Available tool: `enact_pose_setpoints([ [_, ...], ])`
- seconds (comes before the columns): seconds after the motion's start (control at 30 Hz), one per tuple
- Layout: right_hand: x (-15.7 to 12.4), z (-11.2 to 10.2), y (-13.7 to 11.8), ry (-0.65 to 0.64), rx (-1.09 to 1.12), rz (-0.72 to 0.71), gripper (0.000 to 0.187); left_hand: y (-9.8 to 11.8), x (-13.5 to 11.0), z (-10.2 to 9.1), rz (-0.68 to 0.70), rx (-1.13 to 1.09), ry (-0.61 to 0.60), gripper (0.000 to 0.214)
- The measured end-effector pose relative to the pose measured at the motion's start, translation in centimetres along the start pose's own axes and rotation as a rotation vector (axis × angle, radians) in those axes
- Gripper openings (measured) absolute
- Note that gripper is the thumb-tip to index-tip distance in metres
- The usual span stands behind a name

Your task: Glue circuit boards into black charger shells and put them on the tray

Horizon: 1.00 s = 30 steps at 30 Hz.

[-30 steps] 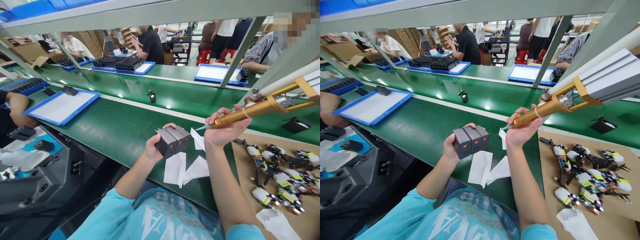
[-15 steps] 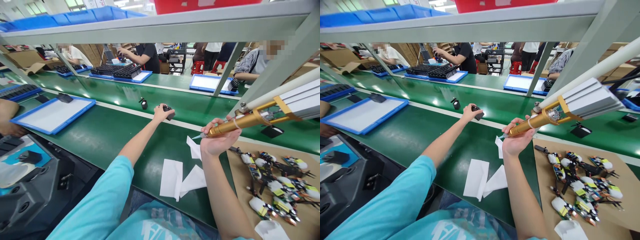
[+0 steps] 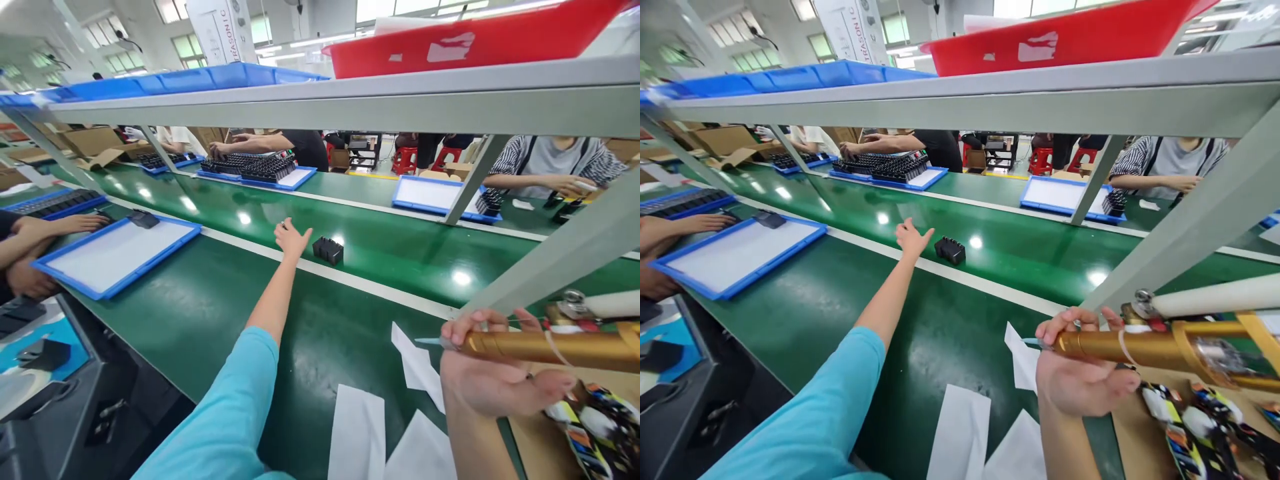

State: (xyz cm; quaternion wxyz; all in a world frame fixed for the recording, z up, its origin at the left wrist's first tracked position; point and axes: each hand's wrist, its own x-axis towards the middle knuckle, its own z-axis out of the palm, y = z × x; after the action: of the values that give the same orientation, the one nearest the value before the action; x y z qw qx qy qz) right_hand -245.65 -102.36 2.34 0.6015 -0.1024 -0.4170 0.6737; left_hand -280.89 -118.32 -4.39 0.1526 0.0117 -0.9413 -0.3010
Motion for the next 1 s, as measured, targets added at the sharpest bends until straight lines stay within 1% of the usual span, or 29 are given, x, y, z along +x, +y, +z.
enact_pose_setpoints([
  [0.03,0.0,0.0,0.0,-0.001,-0.016,0.002,0.063,-1.2,1.0,-0.4,-0.068,-0.016,0.04,0.083],
  [0.07,-0.1,0.1,-0.1,-0.008,-0.027,0.004,0.063,-2.3,2.0,-0.7,-0.105,-0.027,0.036,0.088],
  [0.13,-0.2,0.2,-0.2,-0.025,-0.031,0.007,0.06,-3.9,3.4,-1.2,-0.124,-0.052,-0.021,0.089],
  [0.23,-0.4,0.4,-0.4,-0.036,-0.004,0.004,0.056,-4.9,4.6,-2.0,-0.091,-0.083,-0.098,0.081],
  [0.3,-0.4,0.4,-0.4,-0.038,0.018,-0.006,0.053,-4.9,4.3,-2.8,-0.027,-0.108,-0.133,0.076],
  [0.33,-0.3,0.4,-0.3,-0.037,0.026,-0.014,0.052,-4.8,3.7,-3.3,0.032,-0.138,-0.151,0.075],
  [0.4,-0.2,0.2,-0.1,-0.047,0.031,-0.026,0.05,-4.4,1.4,-4.9,0.212,-0.272,-0.202,0.073],
  [0.43,-0.1,0.1,0.0,-0.052,0.034,-0.032,0.049,-4.1,-0.5,-5.9,0.289,-0.345,-0.242,0.071],
  [0.47,-0.1,0.0,0.2,-0.056,0.035,-0.037,0.047,-3.8,-2.7,-6.9,0.341,-0.407,-0.312,0.072],
  [0.5,0.0,-0.1,0.3,-0.055,0.038,-0.041,0.044,-3.3,-5.3,-8.0,0.369,-0.459,-0.412,0.074],
  [0.57,-0.1,-0.2,0.5,-0.033,0.038,-0.057,0.034,-2.4,-10.8,-9.6,0.44,-0.511,-0.592,0.074],
  [0.6,-0.1,-0.2,0.6,-0.018,0.032,-0.07,0.029,-2.0,-13.6,-10.2,0.493,-0.492,-0.679,0.073],
  [0.67,-0.3,-0.1,0.6,0.0,0.008,-0.087,0.021,-1.4,-18.4,-10.4,0.596,-0.454,-0.813,0.068],
  [0.73,-0.5,0.1,0.5,0.005,-0.004,-0.086,0.016,-1.0,-21.9,-9.9,0.678,-0.438,-0.944,0.061],
  [0.8,-0.7,0.3,0.3,0.004,0.014,-0.064,0.016,-0.8,-24.0,-8.9,0.714,-0.428,-1.016,0.056],
  [0.83,-0.9,0.4,0.3,-0.001,0.029,-0.051,0.016,-0.8,-24.7,-8.4,0.718,-0.423,-1.026,0.055],
  [0.9,-1.3,0.6,0.1,-0.026,0.057,-0.027,0.017,-0.8,-25.4,-7.6,0.717,-0.408,-1.016,0.053],
  [1.0,-1.9,1.0,-0.2,-0.081,0.087,0.007,0.02,-0.7,-25.8,-6.9,0.705,-0.355,-0.968,0.048],
])
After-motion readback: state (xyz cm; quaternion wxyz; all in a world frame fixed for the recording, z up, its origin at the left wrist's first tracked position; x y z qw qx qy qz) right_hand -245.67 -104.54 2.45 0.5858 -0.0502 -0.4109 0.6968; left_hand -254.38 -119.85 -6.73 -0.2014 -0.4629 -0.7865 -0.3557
